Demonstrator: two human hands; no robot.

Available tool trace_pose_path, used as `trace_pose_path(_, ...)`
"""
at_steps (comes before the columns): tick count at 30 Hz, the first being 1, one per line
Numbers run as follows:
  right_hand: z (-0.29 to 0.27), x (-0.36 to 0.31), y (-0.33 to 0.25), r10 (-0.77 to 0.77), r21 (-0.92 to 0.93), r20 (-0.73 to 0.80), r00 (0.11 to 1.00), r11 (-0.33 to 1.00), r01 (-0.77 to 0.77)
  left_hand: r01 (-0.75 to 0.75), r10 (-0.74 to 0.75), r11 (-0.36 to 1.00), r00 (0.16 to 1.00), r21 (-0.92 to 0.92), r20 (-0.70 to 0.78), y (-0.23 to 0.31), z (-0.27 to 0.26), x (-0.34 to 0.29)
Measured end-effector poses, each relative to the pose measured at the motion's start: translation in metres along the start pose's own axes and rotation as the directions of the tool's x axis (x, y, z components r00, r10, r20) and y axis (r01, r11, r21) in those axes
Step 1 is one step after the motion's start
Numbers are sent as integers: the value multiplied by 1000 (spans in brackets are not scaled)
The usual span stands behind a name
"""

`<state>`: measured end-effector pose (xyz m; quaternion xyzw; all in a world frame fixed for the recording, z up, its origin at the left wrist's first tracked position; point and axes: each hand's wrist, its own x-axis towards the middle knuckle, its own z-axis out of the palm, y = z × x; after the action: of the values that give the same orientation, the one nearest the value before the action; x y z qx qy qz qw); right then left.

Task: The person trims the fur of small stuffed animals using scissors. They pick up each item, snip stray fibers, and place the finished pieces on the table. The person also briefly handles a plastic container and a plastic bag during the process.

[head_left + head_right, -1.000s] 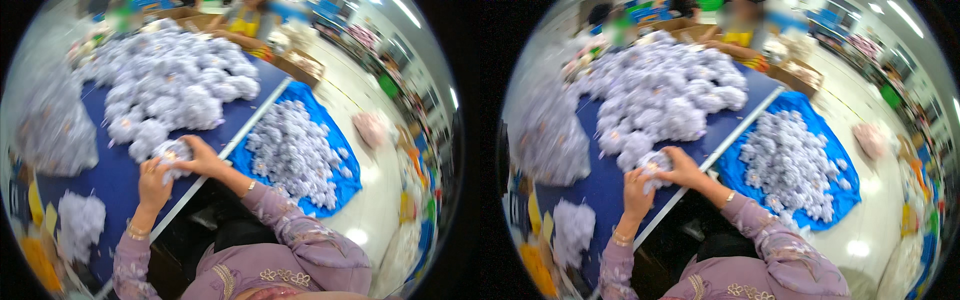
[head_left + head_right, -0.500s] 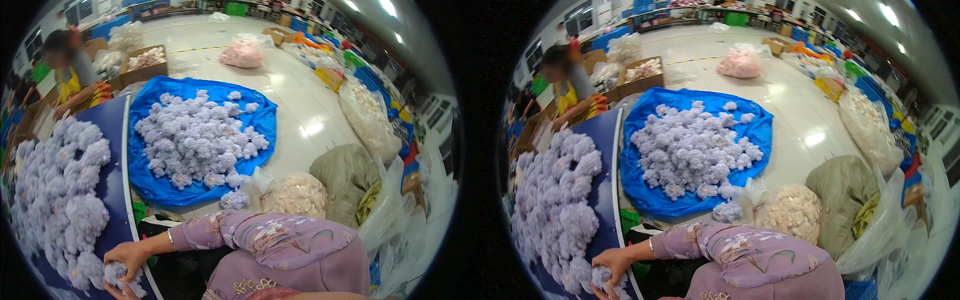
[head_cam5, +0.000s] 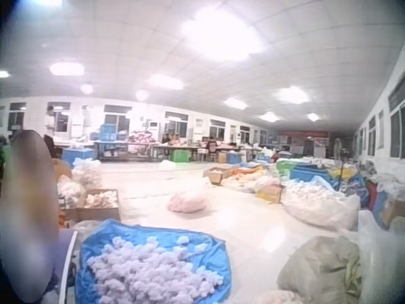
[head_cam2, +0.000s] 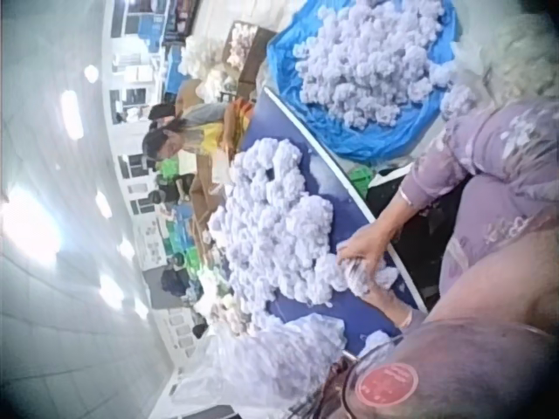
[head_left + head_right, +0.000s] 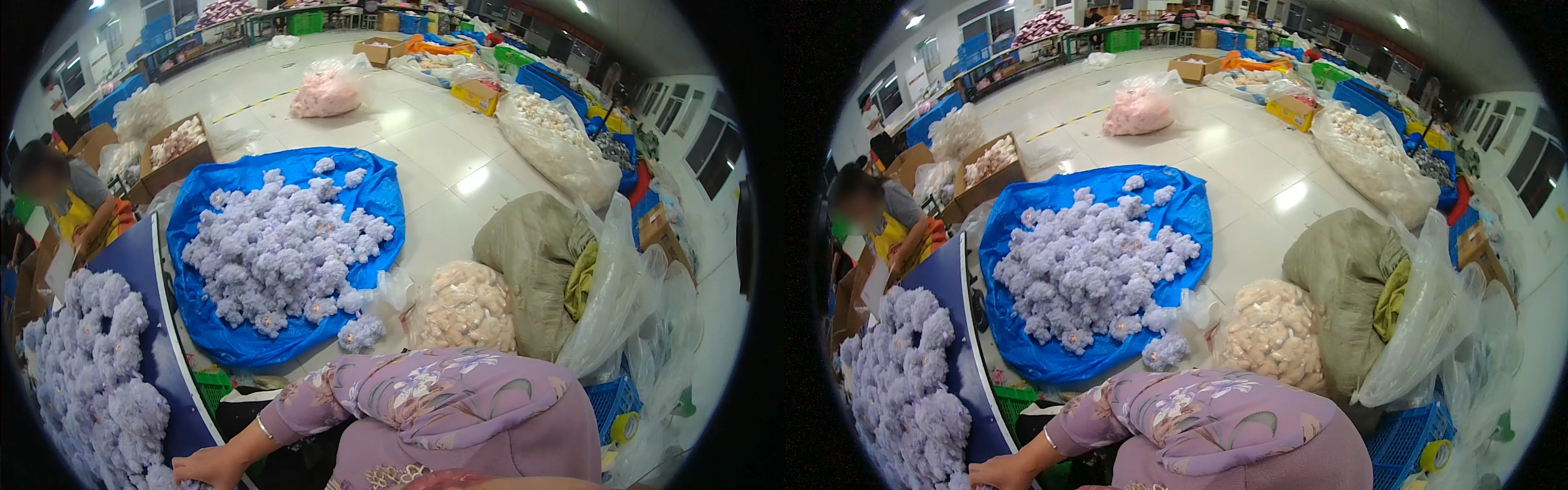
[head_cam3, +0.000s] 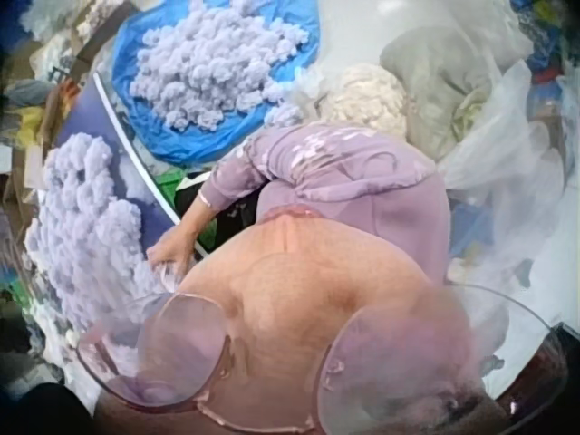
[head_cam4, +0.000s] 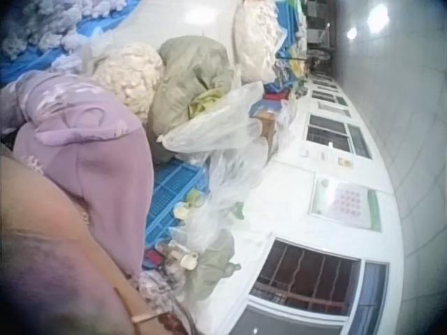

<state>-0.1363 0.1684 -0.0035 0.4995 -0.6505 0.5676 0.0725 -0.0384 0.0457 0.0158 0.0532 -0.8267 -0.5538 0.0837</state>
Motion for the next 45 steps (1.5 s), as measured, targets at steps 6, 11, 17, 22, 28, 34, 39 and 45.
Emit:
trace_pose_path(6, 27, -9, 51, 275, 98, 185, 944, 950, -296, -12, 13, 1000, 1000, -23, 20, 5, 22, 16)
trace_pose_path(11, 23, -18, 50, 243, 273, 184, 952, 918, -287, 21, -21, 999, 1000, -24, 17, -4, 28, 27)
trace_pose_path(17, 39, -17, 71, 187, 392, 189, 964, 886, -248, 56, -56, 998, 998, -10, 24, -9, 32, 40)
trace_pose_path(22, 38, -23, 75, 202, 447, 170, 964, 856, -259, 76, -76, 997, 996, -17, 36, -14, 39, 49)
trace_pose_path(28, 32, -20, 69, 205, 460, 200, 958, 844, -276, 79, -80, 996, 997, -47, -18, -20, 33, 48)
trace_pose_path(34, -22, -1, 26, 399, 446, 329, 856, 733, -514, 181, -222, 950, 964, -256, -144, -83, -19, 13)
trace_pose_path(39, -6, 18, 4, 286, 595, 473, 833, 594, -541, -160, 108, 977, 941, -141, -320, -38, -26, -15)
trace_pose_path(45, 27, 37, -22, 209, 546, 532, 820, 656, -522, 23, -165, 962, 843, -271, -513, -64, -49, -48)
